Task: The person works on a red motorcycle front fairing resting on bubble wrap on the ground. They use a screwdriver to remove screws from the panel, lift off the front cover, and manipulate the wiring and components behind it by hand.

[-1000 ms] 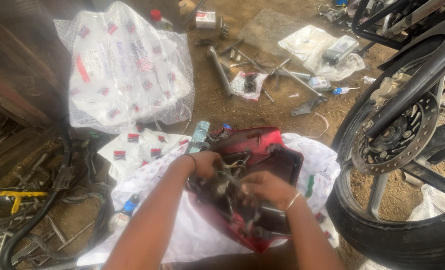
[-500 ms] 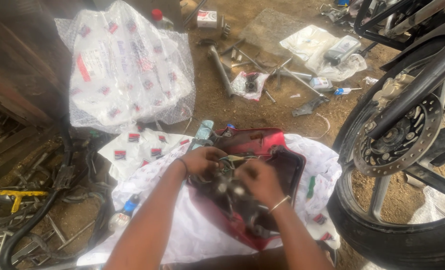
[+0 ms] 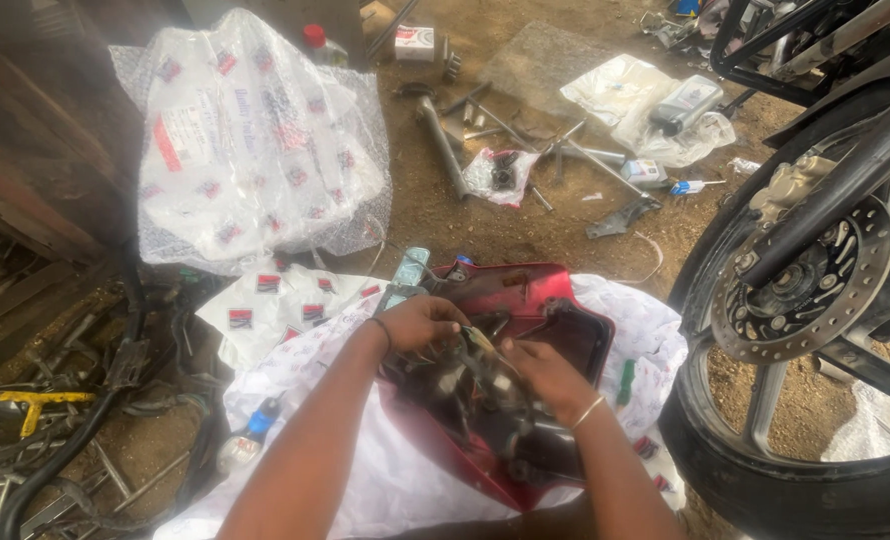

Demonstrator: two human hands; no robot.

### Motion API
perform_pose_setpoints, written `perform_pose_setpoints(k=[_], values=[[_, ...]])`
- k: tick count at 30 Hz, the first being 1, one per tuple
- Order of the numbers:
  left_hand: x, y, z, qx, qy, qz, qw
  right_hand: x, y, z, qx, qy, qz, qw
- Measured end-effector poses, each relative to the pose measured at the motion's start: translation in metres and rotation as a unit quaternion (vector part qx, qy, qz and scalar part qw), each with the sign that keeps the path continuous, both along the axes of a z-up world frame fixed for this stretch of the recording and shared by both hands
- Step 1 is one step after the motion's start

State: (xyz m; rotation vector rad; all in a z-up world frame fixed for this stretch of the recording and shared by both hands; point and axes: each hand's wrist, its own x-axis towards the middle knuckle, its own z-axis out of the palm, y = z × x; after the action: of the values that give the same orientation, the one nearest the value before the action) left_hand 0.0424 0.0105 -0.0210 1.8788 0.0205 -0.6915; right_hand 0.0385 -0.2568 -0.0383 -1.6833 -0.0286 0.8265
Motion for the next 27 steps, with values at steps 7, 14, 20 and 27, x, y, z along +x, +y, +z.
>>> perform_pose_setpoints(k=[7,14,20,27], values=[[0.008,0.001,-0.015,0.009,-0.082,-0.049,0.995,0.011,-0.015,0.003,-0.037,-0.103,0.053,0.993],[0.011,-0.006,-0.015,0.000,-0.054,-0.015,0.998,0.014,-0.012,0.018,-0.095,-0.290,0.028,0.952],[0.003,-0.015,0.004,0.086,-0.070,-0.065,0.992,0.003,0.000,0.045,-0.108,-0.390,0.049,0.913],[-0.001,-0.017,0.004,0.085,-0.111,-0.063,0.988,-0.011,0.011,0.082,-0.163,-0.335,0.045,0.927]])
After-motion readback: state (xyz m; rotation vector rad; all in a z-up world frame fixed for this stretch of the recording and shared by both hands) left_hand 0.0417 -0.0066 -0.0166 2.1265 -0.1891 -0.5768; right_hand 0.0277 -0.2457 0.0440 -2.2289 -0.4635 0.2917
